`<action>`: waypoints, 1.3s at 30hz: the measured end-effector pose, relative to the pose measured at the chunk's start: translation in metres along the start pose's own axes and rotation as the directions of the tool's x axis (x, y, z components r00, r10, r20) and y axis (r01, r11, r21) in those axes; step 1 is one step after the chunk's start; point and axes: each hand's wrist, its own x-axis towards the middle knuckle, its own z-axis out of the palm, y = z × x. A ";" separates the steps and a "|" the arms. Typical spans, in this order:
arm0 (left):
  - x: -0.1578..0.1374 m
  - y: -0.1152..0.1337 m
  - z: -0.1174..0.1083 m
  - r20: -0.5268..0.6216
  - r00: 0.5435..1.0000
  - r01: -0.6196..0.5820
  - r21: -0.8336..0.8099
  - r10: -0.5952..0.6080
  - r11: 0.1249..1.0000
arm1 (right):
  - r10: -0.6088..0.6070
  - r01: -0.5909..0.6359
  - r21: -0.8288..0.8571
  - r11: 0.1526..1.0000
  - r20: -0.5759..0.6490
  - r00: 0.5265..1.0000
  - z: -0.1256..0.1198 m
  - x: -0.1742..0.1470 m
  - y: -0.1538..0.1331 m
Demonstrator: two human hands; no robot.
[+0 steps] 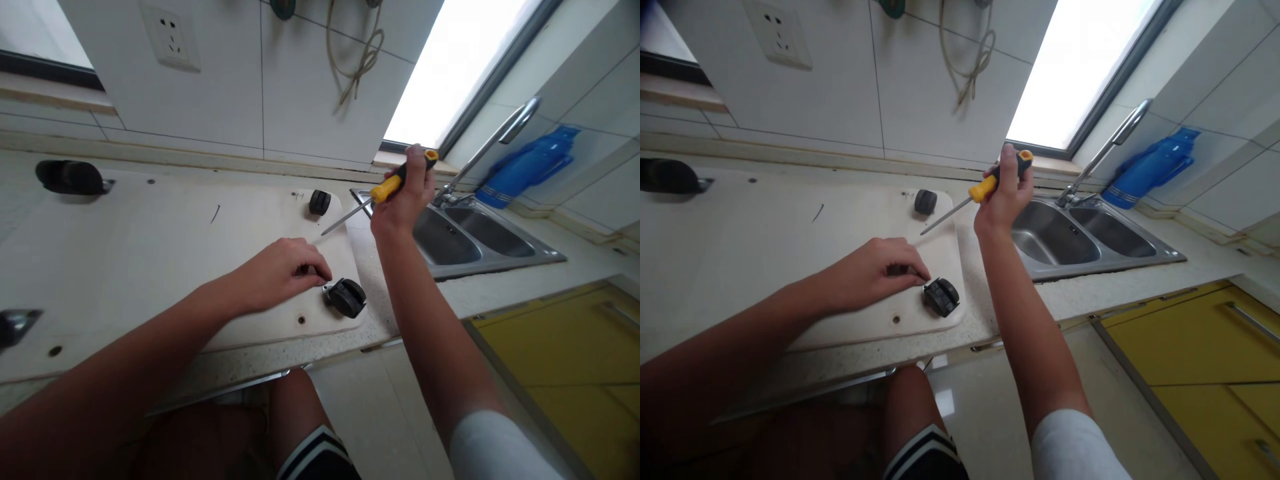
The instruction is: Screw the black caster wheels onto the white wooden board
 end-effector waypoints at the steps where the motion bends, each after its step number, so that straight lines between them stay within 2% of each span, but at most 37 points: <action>1: 0.000 0.000 0.001 0.004 1.000 -0.013 0.013 0.013 1.000 | -0.016 0.016 0.036 0.999 -0.010 1.000 0.004 0.000 0.006; 4: -0.001 -0.001 0.002 0.009 0.999 -0.040 0.054 0.039 0.998 | -0.009 0.017 0.099 0.995 -0.079 0.997 0.002 -0.005 0.022; 8: -0.002 -0.002 0.003 0.012 0.999 -0.041 0.097 0.040 0.994 | 0.071 -0.069 0.024 0.997 -0.108 0.992 -0.018 -0.004 0.036; 12: -0.002 -0.002 0.004 -0.002 1.000 -0.027 0.102 0.028 0.994 | 0.096 -0.101 -0.062 0.993 -0.072 0.993 -0.032 0.009 0.048; 19: -0.002 -0.002 0.004 0.010 0.998 -0.056 0.103 0.056 0.993 | 0.122 -0.127 -0.024 0.992 -0.166 0.979 -0.033 0.016 0.055; 25: -0.005 0.001 0.001 0.044 0.995 -0.097 0.124 0.092 0.988 | 0.215 -0.222 -0.049 0.974 -0.112 0.970 -0.039 0.022 0.048; 29: -0.006 0.002 0.000 0.047 0.993 -0.115 0.140 0.110 0.983 | 0.319 -0.319 -0.005 0.948 0.008 0.948 -0.038 0.022 0.039; 35: -0.007 0.000 0.001 0.079 0.981 -0.193 0.258 0.179 0.947 | 0.293 -0.298 0.037 0.954 0.091 0.952 -0.024 0.004 0.029; 39: -0.006 0.000 0.002 0.087 0.980 -0.198 0.292 0.180 0.936 | 0.321 -0.329 0.021 0.944 0.165 0.933 -0.020 -0.003 0.029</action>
